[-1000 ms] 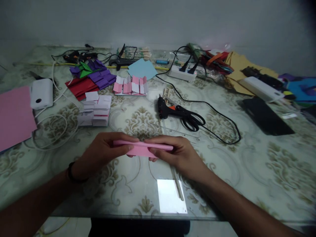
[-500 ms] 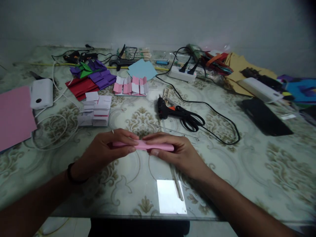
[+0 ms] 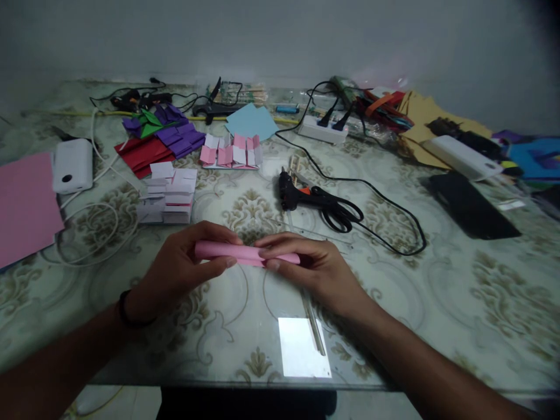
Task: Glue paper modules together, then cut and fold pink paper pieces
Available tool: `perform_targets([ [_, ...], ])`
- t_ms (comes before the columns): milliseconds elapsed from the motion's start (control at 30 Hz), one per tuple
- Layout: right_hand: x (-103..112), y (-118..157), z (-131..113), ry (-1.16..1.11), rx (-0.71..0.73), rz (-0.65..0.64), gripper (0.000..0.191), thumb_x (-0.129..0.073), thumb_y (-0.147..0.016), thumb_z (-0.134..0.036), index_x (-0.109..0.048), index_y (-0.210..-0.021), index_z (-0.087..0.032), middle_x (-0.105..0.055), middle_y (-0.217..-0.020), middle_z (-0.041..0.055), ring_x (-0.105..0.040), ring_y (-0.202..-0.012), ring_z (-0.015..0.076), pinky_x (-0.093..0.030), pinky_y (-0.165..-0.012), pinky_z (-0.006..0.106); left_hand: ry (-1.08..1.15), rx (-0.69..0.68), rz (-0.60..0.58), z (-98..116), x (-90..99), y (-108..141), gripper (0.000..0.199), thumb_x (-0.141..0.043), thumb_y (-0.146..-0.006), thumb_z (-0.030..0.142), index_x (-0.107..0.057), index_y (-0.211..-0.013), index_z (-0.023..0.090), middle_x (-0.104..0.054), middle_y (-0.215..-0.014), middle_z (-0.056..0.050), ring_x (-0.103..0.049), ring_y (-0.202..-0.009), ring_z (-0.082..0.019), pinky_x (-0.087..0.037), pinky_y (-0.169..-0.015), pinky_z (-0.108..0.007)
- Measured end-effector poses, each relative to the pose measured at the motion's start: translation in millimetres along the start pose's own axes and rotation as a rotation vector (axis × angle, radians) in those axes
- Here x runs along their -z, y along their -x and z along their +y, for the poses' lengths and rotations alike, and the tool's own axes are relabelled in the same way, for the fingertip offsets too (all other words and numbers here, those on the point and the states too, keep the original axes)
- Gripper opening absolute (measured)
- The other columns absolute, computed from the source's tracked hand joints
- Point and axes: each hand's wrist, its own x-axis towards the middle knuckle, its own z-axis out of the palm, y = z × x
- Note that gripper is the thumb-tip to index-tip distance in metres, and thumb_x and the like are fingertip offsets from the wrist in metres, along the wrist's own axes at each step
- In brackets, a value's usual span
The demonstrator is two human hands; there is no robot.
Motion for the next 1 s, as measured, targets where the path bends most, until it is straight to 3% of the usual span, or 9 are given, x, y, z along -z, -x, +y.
perform_targets([
  [100,-2,1,0,-0.014,-0.036,0.021,0.009,-0.086,-0.087,-0.027,-0.087,-0.095,-0.029,-0.083,-0.11,0.0041,-0.076,-0.102,0.0207,-0.06,-0.095,0.035,0.111,0.013,0.034,-3,-1.3,2,0.033,-0.09,-0.08,0.028,-0.075,-0.11,0.028,-0.082,-0.104,0.0,-0.077,-0.101,-0.022,-0.061,-0.088,-0.03],
  [233,-7,3,3,-0.035,-0.151,0.042,0.027,-0.091,-0.082,-0.033,-0.084,-0.108,-0.025,-0.082,-0.09,0.0028,-0.075,-0.08,0.0179,-0.06,-0.075,0.03,0.28,0.073,0.064,-4,-4.0,5,0.049,-0.089,-0.082,0.03,-0.067,-0.126,0.03,-0.083,-0.104,0.0,-0.077,-0.088,-0.019,-0.059,-0.07,-0.024],
  [333,-12,5,5,0.009,-0.134,0.012,0.029,-0.09,-0.084,-0.032,-0.081,-0.11,-0.023,-0.082,-0.089,0.0027,-0.076,-0.081,0.0174,-0.061,-0.08,0.03,0.293,0.083,0.078,0,-6.3,7,0.04,-0.088,-0.082,0.03,-0.071,-0.118,0.026,-0.083,-0.102,-0.001,-0.077,-0.083,-0.018,-0.059,-0.066,-0.023],
  [467,-18,5,9,0.11,-0.085,-0.053,0.024,-0.084,-0.09,-0.032,-0.077,-0.111,-0.023,-0.083,-0.103,0.0048,-0.079,-0.094,0.0195,-0.061,-0.091,0.034,0.139,0.002,0.084,5,-9.2,11,0.015,-0.083,-0.086,0.029,-0.078,-0.1,0.024,-0.083,-0.103,-0.001,-0.077,-0.089,-0.018,-0.062,-0.078,-0.026],
  [667,-22,6,-6,0.378,0.143,-0.072,0.021,-0.078,-0.095,-0.028,-0.076,-0.115,-0.024,-0.078,-0.114,0.0066,-0.074,-0.107,0.0227,-0.058,-0.095,0.037,-0.321,-0.254,0.195,14,-9.4,21,0.015,-0.077,-0.09,0.025,-0.076,-0.105,0.024,-0.083,-0.098,0.0,-0.077,-0.087,-0.018,-0.057,-0.079,-0.027],
  [833,-35,12,-34,0.459,0.233,0.007,0.015,-0.072,-0.099,-0.026,-0.075,-0.114,-0.022,-0.075,-0.096,0.004,-0.073,-0.086,0.0175,-0.059,-0.079,0.03,-0.425,-0.37,0.201,21,-9.9,25,0.009,-0.073,-0.091,0.021,-0.073,-0.1,0.02,-0.079,-0.088,0.001,-0.074,-0.077,-0.015,-0.053,-0.072,-0.024],
  [1000,-50,11,-36,0.402,0.25,0.076,0.009,-0.077,-0.095,-0.024,-0.076,-0.103,-0.02,-0.073,-0.088,0.0024,-0.07,-0.072,0.0132,-0.059,-0.068,0.024,-0.444,-0.39,0.161,20,-13.8,28,0.005,-0.073,-0.087,0.016,-0.069,-0.089,0.019,-0.072,-0.076,0.004,-0.067,-0.066,-0.012,-0.048,-0.064,-0.022],
])
